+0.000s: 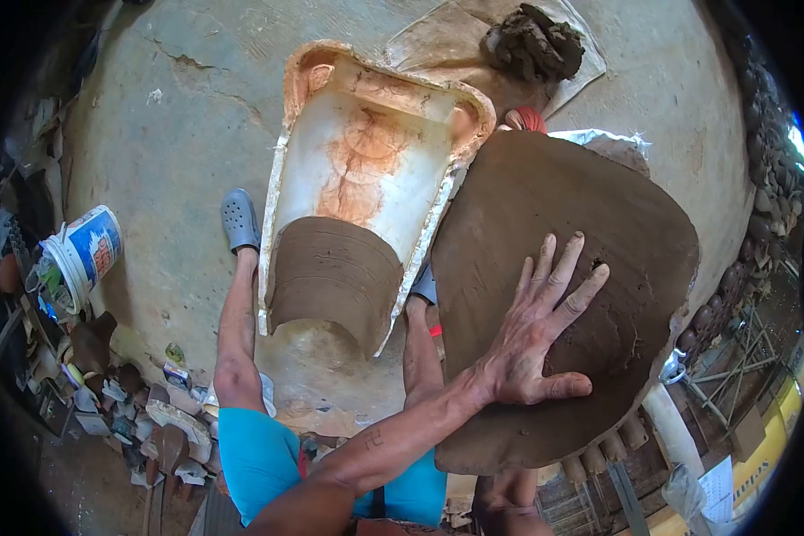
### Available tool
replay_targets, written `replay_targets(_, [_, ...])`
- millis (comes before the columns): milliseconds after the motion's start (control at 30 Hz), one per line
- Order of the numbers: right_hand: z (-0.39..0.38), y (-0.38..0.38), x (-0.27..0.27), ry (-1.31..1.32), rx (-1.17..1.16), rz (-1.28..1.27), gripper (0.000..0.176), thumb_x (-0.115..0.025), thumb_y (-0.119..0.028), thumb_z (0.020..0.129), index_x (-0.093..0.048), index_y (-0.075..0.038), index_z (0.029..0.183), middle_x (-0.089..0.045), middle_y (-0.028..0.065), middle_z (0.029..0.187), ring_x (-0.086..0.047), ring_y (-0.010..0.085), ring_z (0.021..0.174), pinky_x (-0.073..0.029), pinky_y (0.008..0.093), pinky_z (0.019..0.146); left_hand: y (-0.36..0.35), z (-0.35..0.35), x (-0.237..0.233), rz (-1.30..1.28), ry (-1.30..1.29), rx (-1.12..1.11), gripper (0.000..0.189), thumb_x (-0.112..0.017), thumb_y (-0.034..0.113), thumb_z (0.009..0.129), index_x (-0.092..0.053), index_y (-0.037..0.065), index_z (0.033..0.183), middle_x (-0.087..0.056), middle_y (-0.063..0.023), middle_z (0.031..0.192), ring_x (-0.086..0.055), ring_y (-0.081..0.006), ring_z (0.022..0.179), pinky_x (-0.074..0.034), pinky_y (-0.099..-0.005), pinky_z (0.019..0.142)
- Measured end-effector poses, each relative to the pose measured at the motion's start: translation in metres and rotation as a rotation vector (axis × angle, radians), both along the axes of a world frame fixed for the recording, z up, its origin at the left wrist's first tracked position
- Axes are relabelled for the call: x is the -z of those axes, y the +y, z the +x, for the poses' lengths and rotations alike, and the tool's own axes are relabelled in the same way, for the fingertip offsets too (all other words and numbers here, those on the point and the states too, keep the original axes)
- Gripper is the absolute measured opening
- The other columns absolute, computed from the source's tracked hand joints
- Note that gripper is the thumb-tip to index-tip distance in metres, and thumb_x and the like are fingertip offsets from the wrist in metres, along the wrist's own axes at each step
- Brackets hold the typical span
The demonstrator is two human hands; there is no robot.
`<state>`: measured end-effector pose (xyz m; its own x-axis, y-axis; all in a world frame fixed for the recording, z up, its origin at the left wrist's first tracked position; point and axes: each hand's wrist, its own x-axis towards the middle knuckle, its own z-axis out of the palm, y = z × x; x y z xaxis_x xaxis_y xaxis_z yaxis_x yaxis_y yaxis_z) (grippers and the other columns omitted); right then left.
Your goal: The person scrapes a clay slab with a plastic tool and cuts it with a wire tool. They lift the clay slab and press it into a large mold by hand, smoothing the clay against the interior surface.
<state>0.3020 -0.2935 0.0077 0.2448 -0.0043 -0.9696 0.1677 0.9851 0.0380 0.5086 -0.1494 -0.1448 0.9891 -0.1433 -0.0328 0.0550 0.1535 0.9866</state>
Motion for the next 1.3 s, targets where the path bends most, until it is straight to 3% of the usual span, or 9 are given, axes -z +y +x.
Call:
replay_targets(200, [0.003, 0.025, 0.003, 0.011, -0.105, 0.062, 0.054, -0.035, -0.024, 0.117, -0.030, 0.000, 0.165, -0.036, 0.0181, 0.169, -0.036, 0.0294, 0.156, -0.033, 0.0452, 0.131, 0.037, 0.000, 0.009, -0.062, 0.010, -0.004, 0.130, -0.041, 0.102, 0.080, -0.025, 0.011, 0.172, -0.002, -0.0292, 0.178, 0.001, -0.0553, 0.162, -0.005, -0.0720, 0.125])
replay_targets(267, [-0.012, 0.025, 0.016, 0.106, 0.689, 0.250, 0.055, -0.039, -0.023, 0.115, -0.030, -0.001, 0.165, -0.038, 0.0183, 0.167, -0.040, 0.0302, 0.153, -0.036, 0.0473, 0.129, 0.051, -0.004, 0.016, -0.092, 0.013, -0.036, 0.127, -0.040, 0.101, 0.082, -0.025, 0.013, 0.172, -0.002, -0.0281, 0.178, 0.000, -0.0567, 0.162, -0.006, -0.0744, 0.124])
replay_targets(300, [-0.019, 0.026, 0.027, 0.106, 0.685, 0.252, 0.055, -0.039, -0.023, 0.115, -0.030, -0.001, 0.165, -0.038, 0.0183, 0.167, -0.040, 0.0302, 0.153, -0.036, 0.0473, 0.129, 0.058, -0.005, 0.020, -0.124, 0.013, -0.066, 0.124, -0.040, 0.100, 0.083, -0.025, 0.014, 0.172, -0.002, -0.0270, 0.178, -0.001, -0.0581, 0.161, -0.007, -0.0767, 0.123])
replay_targets(500, [0.026, 0.092, 0.068, 0.003, -0.468, -0.095, 0.077, -0.044, -0.043, 0.106, -0.023, 0.002, 0.166, -0.031, 0.0206, 0.170, -0.034, 0.0320, 0.155, -0.028, 0.0465, 0.129, 0.116, -0.010, 0.053, -0.281, 0.014, -0.125, 0.129, -0.039, 0.099, 0.085, -0.021, 0.006, 0.172, 0.002, -0.0300, 0.178, 0.001, -0.0518, 0.163, -0.001, -0.0666, 0.128])
replay_targets(567, [0.096, 0.145, 0.111, -0.182, -1.197, -0.530, 0.088, -0.043, -0.054, 0.104, -0.020, 0.003, 0.167, -0.027, 0.0228, 0.171, -0.029, 0.0339, 0.157, -0.024, 0.0459, 0.130, 0.137, -0.014, 0.058, -0.422, 0.147, -0.128, 0.130, -0.043, 0.096, 0.086, -0.019, 0.001, 0.171, 0.002, -0.0306, 0.177, 0.003, -0.0472, 0.164, 0.001, -0.0605, 0.129])
replay_targets(633, [0.163, 0.199, 0.152, -0.415, -1.499, -0.911, 0.100, -0.042, -0.065, 0.101, -0.017, 0.005, 0.167, -0.023, 0.0249, 0.173, -0.025, 0.0359, 0.160, -0.020, 0.0452, 0.131, 0.165, -0.024, 0.064, -0.517, 0.247, -0.140, 0.128, -0.044, 0.094, 0.086, -0.020, 0.001, 0.171, 0.000, -0.0301, 0.176, 0.000, -0.0465, 0.163, -0.001, -0.0597, 0.128])
replay_targets(767, [0.234, 0.275, 0.232, -0.745, -1.524, -1.296, 0.123, -0.041, -0.087, 0.096, -0.011, 0.008, 0.168, -0.015, 0.0291, 0.176, -0.015, 0.0397, 0.164, -0.012, 0.0440, 0.132, 0.230, -0.088, 0.069, -0.635, 0.593, -0.198, 0.125, -0.045, 0.092, 0.087, -0.022, 0.001, 0.170, -0.005, -0.0291, 0.174, -0.005, -0.0451, 0.161, -0.004, -0.0580, 0.128])
replay_targets(900, [0.234, 0.310, 0.292, -0.744, -1.458, -1.310, 0.108, -0.046, -0.070, 0.102, -0.017, 0.011, 0.166, -0.019, 0.0338, 0.174, -0.014, 0.0447, 0.164, -0.011, 0.0477, 0.132, 0.286, -0.140, 0.080, -0.630, 0.873, -0.275, 0.122, -0.047, 0.089, 0.089, -0.023, 0.001, 0.169, -0.010, -0.0280, 0.172, -0.010, -0.0436, 0.159, -0.008, -0.0564, 0.127])
replay_targets(1300, [0.228, 0.341, 0.397, -0.758, -1.388, -1.733, 0.104, -0.039, -0.071, 0.106, -0.023, 0.014, 0.163, -0.023, 0.0456, 0.166, -0.016, 0.0548, 0.160, -0.008, 0.0561, 0.131, 0.290, -0.081, 0.271, -0.701, 0.951, -0.369, 0.112, -0.052, 0.080, 0.093, -0.028, 0.000, 0.167, -0.024, -0.0250, 0.167, -0.026, -0.0394, 0.152, -0.019, -0.0515, 0.125])
